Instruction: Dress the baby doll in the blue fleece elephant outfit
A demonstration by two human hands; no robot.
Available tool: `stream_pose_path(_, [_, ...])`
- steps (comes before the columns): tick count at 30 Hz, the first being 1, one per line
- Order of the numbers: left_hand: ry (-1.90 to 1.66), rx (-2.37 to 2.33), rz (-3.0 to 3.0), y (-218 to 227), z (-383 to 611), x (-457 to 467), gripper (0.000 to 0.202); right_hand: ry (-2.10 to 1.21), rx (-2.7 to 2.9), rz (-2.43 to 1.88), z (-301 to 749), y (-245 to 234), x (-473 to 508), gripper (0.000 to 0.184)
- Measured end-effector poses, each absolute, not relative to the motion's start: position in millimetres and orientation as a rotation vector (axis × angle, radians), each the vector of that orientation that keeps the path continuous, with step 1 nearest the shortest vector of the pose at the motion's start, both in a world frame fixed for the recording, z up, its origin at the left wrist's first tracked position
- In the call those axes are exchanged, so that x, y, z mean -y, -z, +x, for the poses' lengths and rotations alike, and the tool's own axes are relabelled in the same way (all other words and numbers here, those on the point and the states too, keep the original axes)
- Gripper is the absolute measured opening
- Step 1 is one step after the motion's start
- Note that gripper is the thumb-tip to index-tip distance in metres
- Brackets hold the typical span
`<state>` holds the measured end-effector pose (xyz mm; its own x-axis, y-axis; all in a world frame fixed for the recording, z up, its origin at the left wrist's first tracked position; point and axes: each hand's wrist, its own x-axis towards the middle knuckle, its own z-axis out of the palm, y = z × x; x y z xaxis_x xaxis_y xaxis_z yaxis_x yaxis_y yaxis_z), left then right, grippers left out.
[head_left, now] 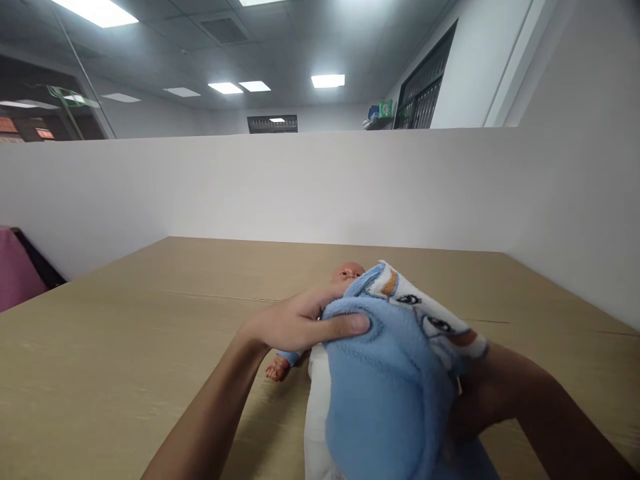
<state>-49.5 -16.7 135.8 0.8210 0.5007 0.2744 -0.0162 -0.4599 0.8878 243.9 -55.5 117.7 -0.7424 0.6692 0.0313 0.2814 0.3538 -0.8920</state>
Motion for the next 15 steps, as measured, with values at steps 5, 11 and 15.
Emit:
stream_pose_path(5, [-0.258, -0.241, 1.798, -137, -48, 17, 0.054, -1.484, 2.035, -0.69, 244, -104, 51, 0.075])
stream_pose_path(11, [-0.21, -0.257, 1.807, -135, -50, 13, 0.036, -1.568, 2.034, -0.731, 238, -106, 53, 0.057])
stream_pose_path(15, [-0.436, -0.219, 1.839, -137, -46, 14, 0.026, -1.618, 2.18, -0.694, 236, -111, 53, 0.061])
